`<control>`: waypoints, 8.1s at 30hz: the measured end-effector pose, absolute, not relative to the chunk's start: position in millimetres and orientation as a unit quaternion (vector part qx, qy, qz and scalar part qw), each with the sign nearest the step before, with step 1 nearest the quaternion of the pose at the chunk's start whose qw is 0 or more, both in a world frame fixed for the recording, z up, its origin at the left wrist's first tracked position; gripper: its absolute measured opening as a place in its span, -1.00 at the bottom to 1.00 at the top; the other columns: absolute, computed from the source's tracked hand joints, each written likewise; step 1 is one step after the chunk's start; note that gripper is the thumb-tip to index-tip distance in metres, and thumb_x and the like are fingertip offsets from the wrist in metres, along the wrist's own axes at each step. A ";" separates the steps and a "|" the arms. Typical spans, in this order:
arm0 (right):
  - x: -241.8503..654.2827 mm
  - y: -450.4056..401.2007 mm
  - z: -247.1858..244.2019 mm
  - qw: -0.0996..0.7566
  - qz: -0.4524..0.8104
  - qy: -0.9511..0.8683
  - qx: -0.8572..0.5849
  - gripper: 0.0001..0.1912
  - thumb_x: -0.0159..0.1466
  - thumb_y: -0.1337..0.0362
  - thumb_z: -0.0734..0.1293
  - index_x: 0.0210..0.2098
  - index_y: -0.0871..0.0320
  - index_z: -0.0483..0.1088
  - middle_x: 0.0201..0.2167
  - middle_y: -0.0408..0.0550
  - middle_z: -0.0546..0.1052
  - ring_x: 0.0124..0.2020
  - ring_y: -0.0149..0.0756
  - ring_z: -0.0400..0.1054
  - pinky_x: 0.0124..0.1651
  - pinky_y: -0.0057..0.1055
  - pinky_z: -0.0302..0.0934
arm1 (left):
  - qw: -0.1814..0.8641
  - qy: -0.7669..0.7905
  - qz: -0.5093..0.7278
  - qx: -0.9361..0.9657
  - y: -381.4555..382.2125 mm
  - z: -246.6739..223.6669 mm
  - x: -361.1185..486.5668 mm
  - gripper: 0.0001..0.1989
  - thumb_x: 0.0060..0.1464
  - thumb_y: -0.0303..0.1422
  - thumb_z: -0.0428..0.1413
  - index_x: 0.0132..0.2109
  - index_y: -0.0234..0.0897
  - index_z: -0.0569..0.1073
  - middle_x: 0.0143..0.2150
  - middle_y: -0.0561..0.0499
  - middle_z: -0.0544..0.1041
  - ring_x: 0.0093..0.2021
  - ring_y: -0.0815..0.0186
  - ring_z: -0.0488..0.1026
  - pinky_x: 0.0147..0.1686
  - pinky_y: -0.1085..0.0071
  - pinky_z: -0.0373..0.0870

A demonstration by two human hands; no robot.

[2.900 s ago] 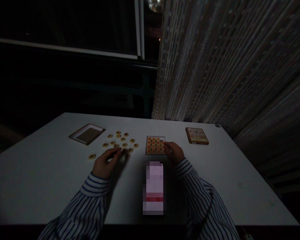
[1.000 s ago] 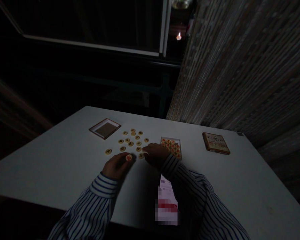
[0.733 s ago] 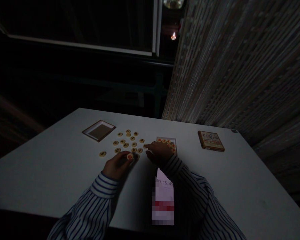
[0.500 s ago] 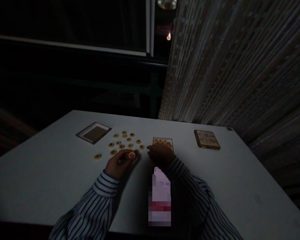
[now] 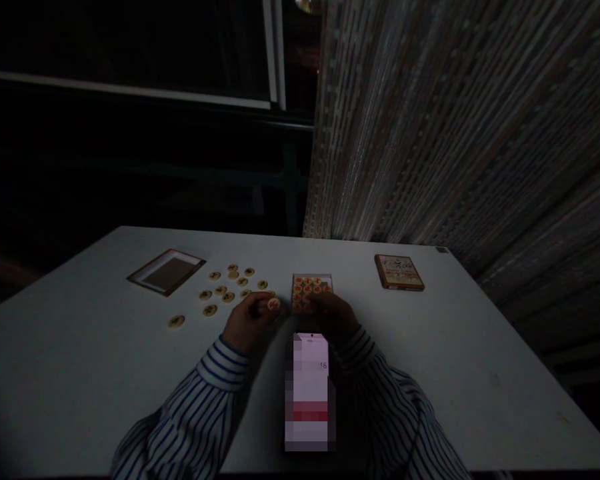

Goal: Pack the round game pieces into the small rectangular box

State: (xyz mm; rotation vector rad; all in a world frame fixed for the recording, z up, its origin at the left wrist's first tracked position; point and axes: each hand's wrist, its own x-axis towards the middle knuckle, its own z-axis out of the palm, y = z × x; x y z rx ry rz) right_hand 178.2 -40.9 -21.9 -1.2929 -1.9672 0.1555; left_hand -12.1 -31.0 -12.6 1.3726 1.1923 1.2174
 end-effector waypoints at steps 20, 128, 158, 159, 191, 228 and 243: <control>188.9 -49.9 -33.0 0.448 0.060 -0.714 -0.535 -0.77 0.15 0.31 0.16 -0.27 0.18 0.39 -0.41 -0.02 0.48 -0.45 -0.39 0.33 -0.40 -0.44 0.26 | 0.569 0.446 0.484 0.493 -20.8 -13.0 33.7 -0.69 -0.37 -0.42 0.19 -0.35 -0.33 0.34 -0.47 0.05 0.48 -0.46 0.40 0.42 -0.44 0.45 0.38; 178.0 -56.1 -30.2 0.458 0.089 -0.735 -0.492 -0.80 0.15 0.33 0.21 -0.23 0.14 0.37 -0.35 -0.04 0.50 -0.32 -0.35 0.37 -0.27 -0.39 0.31 | 0.645 0.426 0.450 0.448 -31.0 -24.3 31.1 -0.72 -0.21 -0.23 0.14 -0.35 -0.36 0.43 -0.50 -0.05 0.51 -0.49 0.32 0.45 -0.44 0.40 0.41; 179.8 -55.4 -32.1 0.467 0.097 -0.732 -0.487 -0.77 0.17 0.33 0.19 -0.18 0.16 0.36 -0.36 -0.02 0.48 -0.36 -0.36 0.36 -0.34 -0.40 0.30 | 0.689 0.409 0.460 0.382 -29.1 -25.2 31.5 -0.58 -0.32 -0.31 0.22 -0.22 -0.42 0.41 -0.38 -0.10 0.53 -0.46 0.34 0.45 -0.39 0.38 0.41; 179.8 -55.3 -32.5 0.468 0.097 -0.731 -0.487 -0.77 0.16 0.32 0.20 -0.18 0.15 0.36 -0.37 -0.03 0.49 -0.38 -0.37 0.35 -0.35 -0.41 0.30 | 0.688 0.410 0.460 0.383 -29.2 -25.6 31.5 -0.57 -0.32 -0.31 0.22 -0.21 -0.42 0.42 -0.36 -0.11 0.53 -0.44 0.33 0.45 -0.38 0.38 0.41; 175.6 -53.0 -32.6 0.460 0.029 -0.736 -0.495 -0.79 0.10 0.30 0.26 -0.25 0.19 0.37 -0.35 0.01 0.48 -0.31 -0.31 0.35 -0.24 -0.32 0.28 | 0.665 0.419 0.442 0.432 -29.9 -28.1 28.8 -0.70 -0.29 -0.29 0.20 -0.33 -0.37 0.47 -0.38 -0.07 0.53 -0.39 0.32 0.46 -0.34 0.41 0.41; 223.2 13.0 -28.2 0.289 0.057 -0.714 -0.636 -0.71 0.07 0.20 0.27 -0.23 0.17 0.39 -0.39 -0.07 0.48 -0.40 -0.40 0.33 -0.28 -0.44 0.21 | 0.196 0.602 0.360 0.685 -23.6 -41.6 15.6 -0.77 0.01 -0.33 -0.06 -0.25 -0.29 0.44 -0.31 -0.02 0.51 -0.38 0.37 0.43 -0.34 0.45 0.35; 229.6 33.4 -33.7 0.194 0.034 -0.752 -0.629 -0.73 0.09 0.21 0.25 -0.24 0.17 0.40 -0.35 -0.06 0.41 -0.36 -0.41 0.28 -0.27 -0.48 0.15 | 0.197 0.620 0.304 0.696 -24.4 -38.7 14.8 -0.79 0.01 -0.36 -0.06 -0.25 -0.25 0.44 -0.30 -0.01 0.52 -0.30 0.30 0.44 -0.28 0.41 0.35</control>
